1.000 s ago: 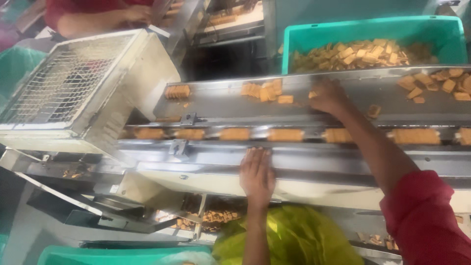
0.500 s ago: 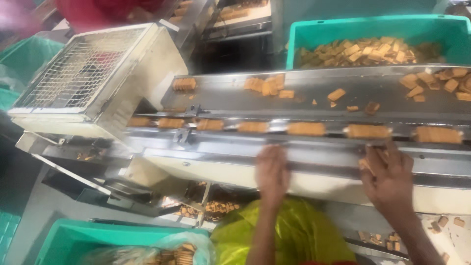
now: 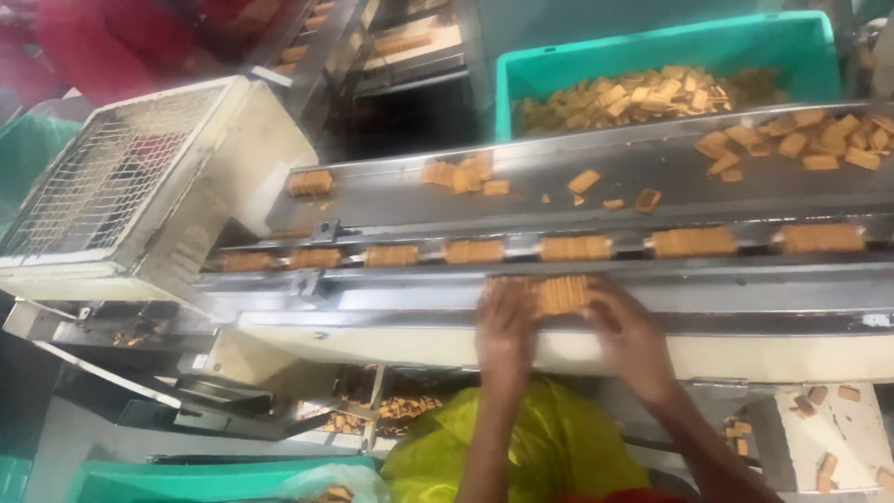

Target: The person arranges rectangular biscuits on a moving conveyor belt by hand, aligning them into neat rows. The person also picks up scattered biscuit pieces and places them into a green bin beside the belt.

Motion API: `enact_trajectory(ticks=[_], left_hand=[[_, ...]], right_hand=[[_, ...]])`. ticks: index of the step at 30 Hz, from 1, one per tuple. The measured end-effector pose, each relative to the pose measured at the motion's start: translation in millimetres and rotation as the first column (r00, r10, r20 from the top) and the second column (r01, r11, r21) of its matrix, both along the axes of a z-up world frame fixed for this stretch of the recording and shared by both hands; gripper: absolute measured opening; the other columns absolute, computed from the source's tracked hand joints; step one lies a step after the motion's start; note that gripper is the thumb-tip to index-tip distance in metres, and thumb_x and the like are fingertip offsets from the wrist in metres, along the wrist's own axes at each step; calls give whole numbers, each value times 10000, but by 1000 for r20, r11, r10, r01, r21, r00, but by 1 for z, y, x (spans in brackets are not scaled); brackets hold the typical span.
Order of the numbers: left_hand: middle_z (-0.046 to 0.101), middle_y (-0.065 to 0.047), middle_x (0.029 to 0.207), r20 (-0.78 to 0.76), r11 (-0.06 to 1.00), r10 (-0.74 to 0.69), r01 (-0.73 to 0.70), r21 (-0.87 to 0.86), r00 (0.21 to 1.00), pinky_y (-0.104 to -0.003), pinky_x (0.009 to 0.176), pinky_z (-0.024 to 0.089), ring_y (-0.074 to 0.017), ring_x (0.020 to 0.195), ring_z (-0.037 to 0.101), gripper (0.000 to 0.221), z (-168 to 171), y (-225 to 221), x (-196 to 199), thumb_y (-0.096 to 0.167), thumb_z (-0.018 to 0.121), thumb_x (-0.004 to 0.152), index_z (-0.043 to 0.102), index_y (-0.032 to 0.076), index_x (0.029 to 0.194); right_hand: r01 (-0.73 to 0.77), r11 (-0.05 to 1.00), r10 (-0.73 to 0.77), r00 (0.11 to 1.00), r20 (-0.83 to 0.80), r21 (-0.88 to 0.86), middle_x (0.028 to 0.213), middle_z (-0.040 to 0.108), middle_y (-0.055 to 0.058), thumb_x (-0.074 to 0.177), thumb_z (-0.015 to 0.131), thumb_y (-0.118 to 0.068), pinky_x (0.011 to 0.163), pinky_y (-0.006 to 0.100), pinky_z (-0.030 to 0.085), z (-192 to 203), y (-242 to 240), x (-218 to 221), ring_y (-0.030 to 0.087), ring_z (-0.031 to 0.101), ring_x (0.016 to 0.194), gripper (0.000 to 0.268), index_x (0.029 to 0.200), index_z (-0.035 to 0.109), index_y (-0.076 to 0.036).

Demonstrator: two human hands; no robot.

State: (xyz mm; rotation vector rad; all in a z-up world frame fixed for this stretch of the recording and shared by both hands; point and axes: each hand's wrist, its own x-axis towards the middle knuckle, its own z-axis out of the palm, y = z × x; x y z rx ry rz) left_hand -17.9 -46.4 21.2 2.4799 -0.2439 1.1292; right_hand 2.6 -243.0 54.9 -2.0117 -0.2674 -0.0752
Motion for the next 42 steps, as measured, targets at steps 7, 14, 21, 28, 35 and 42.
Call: enact_trajectory(ticks=[7,14,21,28,35,42], left_hand=[[633,-159,1342,19,999,-38,38,-12,999,-563,1128,403,-345,1335,551,371,-4,5,7,143,710,901,675,43,1256],[627,-145,1388,-26,999,17,-15,53,1000,-594,1142,360,-356,1344,539,397,22,-3,0,192,691,913,684,61,1288],[608,-156,1393,-108,990,34,-18,140,994,-551,1128,397,-365,1309,542,369,27,-3,-2,244,712,927,652,96,1260],[618,-139,1355,-228,971,97,-43,233,969,-539,1088,378,-348,1290,532,401,34,-2,9,359,717,880,663,100,1181],[641,-136,1337,-178,975,58,-17,222,982,-546,1075,409,-352,1272,553,341,36,-2,2,337,713,890,671,92,1123],[663,-134,1324,-54,972,72,-58,228,996,-530,1122,427,-311,1297,577,377,18,0,3,171,698,868,655,56,1224]], right_hand=[[-55,995,14,910,414,88,1111,699,87,910,725,-119,828,337,567,-12,5,15,222,704,988,187,1091,691,-85],[122,983,-15,797,604,-136,1031,717,115,875,659,-43,902,449,530,26,-5,24,314,658,987,262,1128,719,-77],[361,825,-42,807,589,-435,1044,702,196,845,655,-76,928,498,527,30,-46,93,384,658,1036,240,1078,700,-39],[201,678,-16,966,259,-707,935,730,195,807,735,-169,856,503,533,25,-155,161,394,693,924,169,935,758,-60],[214,633,-107,976,189,-744,1037,751,180,810,782,-270,897,505,548,-22,-277,224,385,703,1010,225,979,812,-126],[575,668,-118,709,695,-473,1046,705,189,965,708,-201,938,490,485,-14,-274,142,392,622,1026,197,1062,726,-31]])
